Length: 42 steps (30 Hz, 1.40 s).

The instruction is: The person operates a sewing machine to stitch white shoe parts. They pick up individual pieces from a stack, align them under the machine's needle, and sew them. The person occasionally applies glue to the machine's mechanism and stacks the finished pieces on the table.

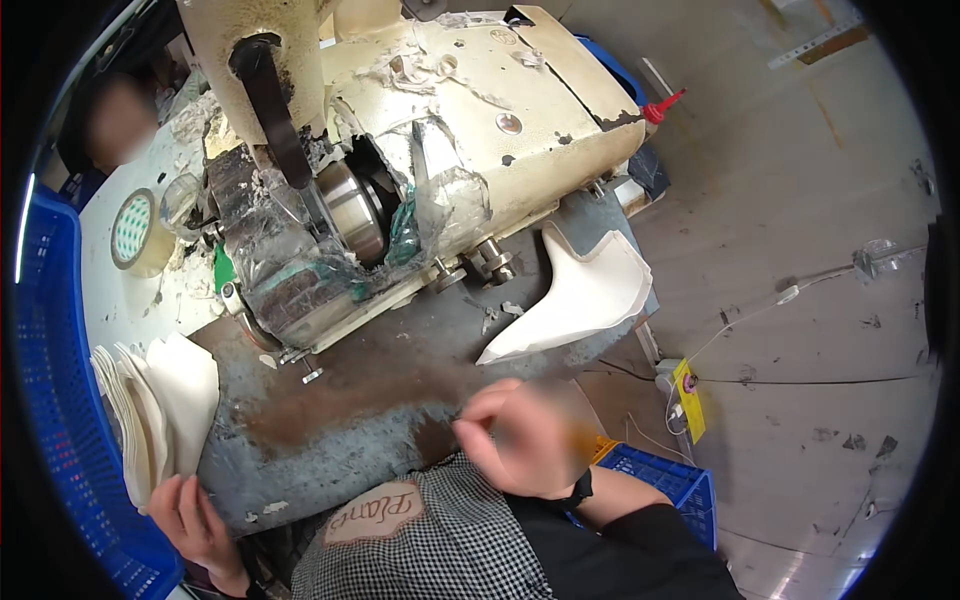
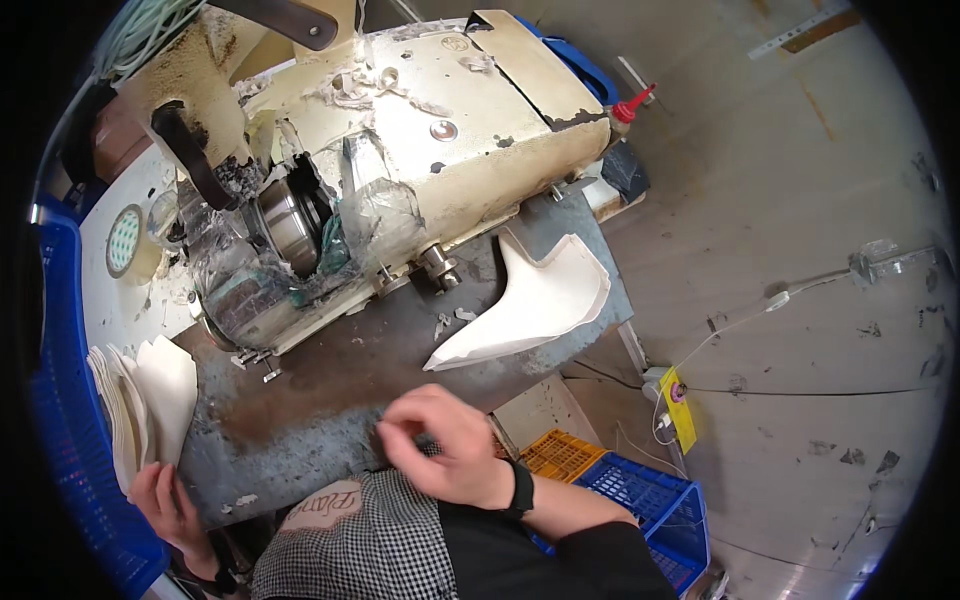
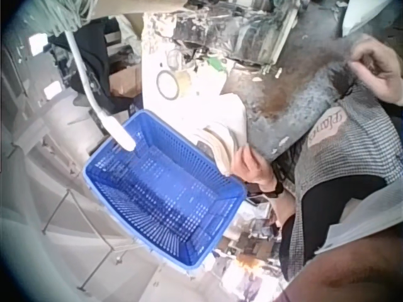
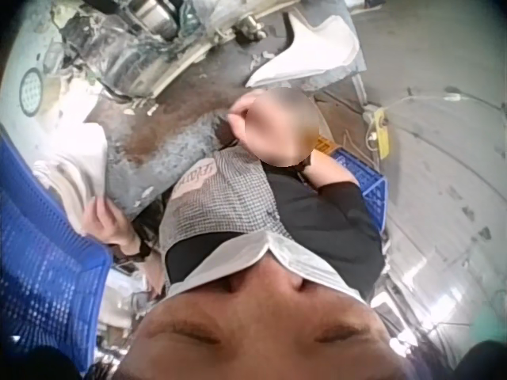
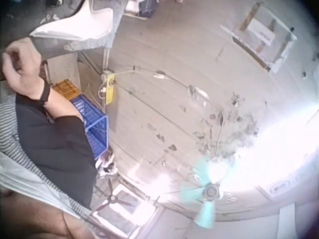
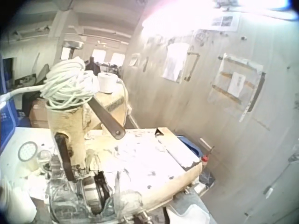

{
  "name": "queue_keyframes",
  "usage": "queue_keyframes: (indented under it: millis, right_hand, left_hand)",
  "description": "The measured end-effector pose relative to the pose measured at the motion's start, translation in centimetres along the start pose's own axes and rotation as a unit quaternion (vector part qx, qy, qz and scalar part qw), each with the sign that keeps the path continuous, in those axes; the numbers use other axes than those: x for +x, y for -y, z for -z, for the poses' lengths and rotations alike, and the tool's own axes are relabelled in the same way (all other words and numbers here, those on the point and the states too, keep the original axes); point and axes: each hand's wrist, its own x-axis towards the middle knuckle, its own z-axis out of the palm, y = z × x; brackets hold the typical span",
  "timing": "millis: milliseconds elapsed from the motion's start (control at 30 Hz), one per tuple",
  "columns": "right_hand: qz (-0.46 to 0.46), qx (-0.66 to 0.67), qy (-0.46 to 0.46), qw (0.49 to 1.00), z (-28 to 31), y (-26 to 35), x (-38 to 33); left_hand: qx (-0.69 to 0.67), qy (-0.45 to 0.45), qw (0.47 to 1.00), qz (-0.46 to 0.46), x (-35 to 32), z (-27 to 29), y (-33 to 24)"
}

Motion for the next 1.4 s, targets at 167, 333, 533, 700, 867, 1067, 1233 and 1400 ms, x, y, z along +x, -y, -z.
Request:
queue_keyframes:
  millis: [167,333,533,700,867,1067,1233,1400]
  right_hand:
    - [0.058,0.043,0.117,0.990,-3.5,1.3,1.8]
    - [0.057,0.091,0.207,0.973,-5.1,2.0,2.7]
    - [0.012,0.087,0.382,0.920,-4.5,2.5,3.8]
    - [-0.083,0.086,0.527,0.841,-2.1,3.9,6.7]
    - [-0.097,0.006,0.593,0.799,0.1,3.7,6.5]
    - [-0.118,-0.017,0.505,0.855,0.9,3.5,7.2]
    - [-0.144,0.041,0.488,0.860,-2.4,4.2,8.5]
    - [-0.192,0.229,0.371,0.879,-8.2,3.7,6.6]
  left_hand:
    - [0.026,-0.070,0.993,0.089,2.0,-1.2,-2.3]
    - [0.039,-0.073,0.995,0.051,1.3,-1.1,-1.5]
    - [-0.009,-0.059,0.997,0.042,1.4,-1.1,-1.5]
    - [-0.017,-0.012,1.000,0.009,1.6,-0.4,-1.2]
    - [0.003,0.024,0.994,0.104,2.6,-0.5,-1.9]
    - [-0.165,0.016,0.969,0.185,3.8,-0.6,-0.4]
    - [-0.568,0.051,0.769,0.288,5.9,2.1,-0.1]
    - [-0.683,0.046,0.684,0.253,6.4,4.1,-4.4]
